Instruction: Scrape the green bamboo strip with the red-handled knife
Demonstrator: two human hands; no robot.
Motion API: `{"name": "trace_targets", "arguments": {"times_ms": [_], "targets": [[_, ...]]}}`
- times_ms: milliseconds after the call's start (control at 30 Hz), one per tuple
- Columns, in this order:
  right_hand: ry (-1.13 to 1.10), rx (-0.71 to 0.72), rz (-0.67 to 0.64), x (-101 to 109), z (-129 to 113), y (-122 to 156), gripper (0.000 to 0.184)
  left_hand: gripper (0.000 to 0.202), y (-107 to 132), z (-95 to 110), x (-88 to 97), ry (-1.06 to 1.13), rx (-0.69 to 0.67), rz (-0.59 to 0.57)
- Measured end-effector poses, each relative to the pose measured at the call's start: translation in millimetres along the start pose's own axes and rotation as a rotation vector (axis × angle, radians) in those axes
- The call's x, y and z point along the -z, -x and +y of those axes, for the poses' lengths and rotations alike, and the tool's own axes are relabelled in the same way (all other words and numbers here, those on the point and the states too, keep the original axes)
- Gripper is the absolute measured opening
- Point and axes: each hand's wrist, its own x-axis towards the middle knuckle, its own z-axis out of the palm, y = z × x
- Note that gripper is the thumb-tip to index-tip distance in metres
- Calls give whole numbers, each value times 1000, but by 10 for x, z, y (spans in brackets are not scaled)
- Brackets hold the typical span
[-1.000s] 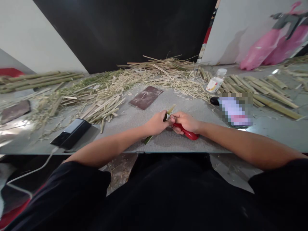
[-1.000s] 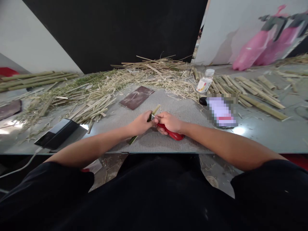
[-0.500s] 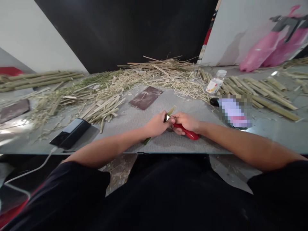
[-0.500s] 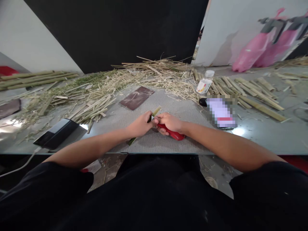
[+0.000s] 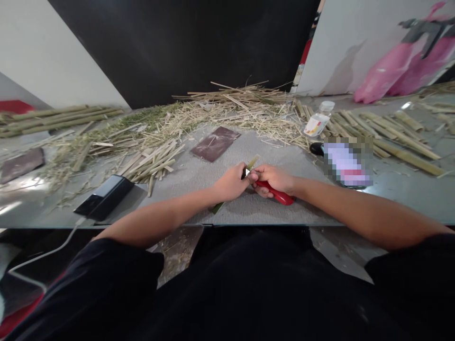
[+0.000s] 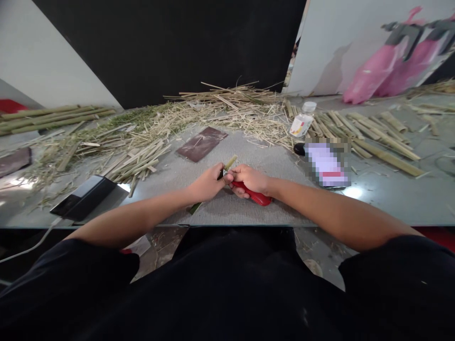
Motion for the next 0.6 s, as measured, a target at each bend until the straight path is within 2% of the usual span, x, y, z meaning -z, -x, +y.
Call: {"name": "trace_targets", "arguments": {"times_ms": [67,133,300,367,433,600], "targets": [[-3,-27,-51,42,-20,13,20,24,38,21,4,-12,3,-21],[5,-24,-33,22,-10,18,22,21,66,32,-3,-29,13,-15],[26,82,190,-160,90,-11,27,23,48,25,-26,-44,40,29],[19,109,227,-179,101,-21,27,26,29,24,-18,-47,40,45],[18,92,192,-141,73,-19,24,26,23,28,-6,-43,36,51],[-10,-37,-21,20,-54,16,20,22,51,26,-11,-40,9,15]]}}
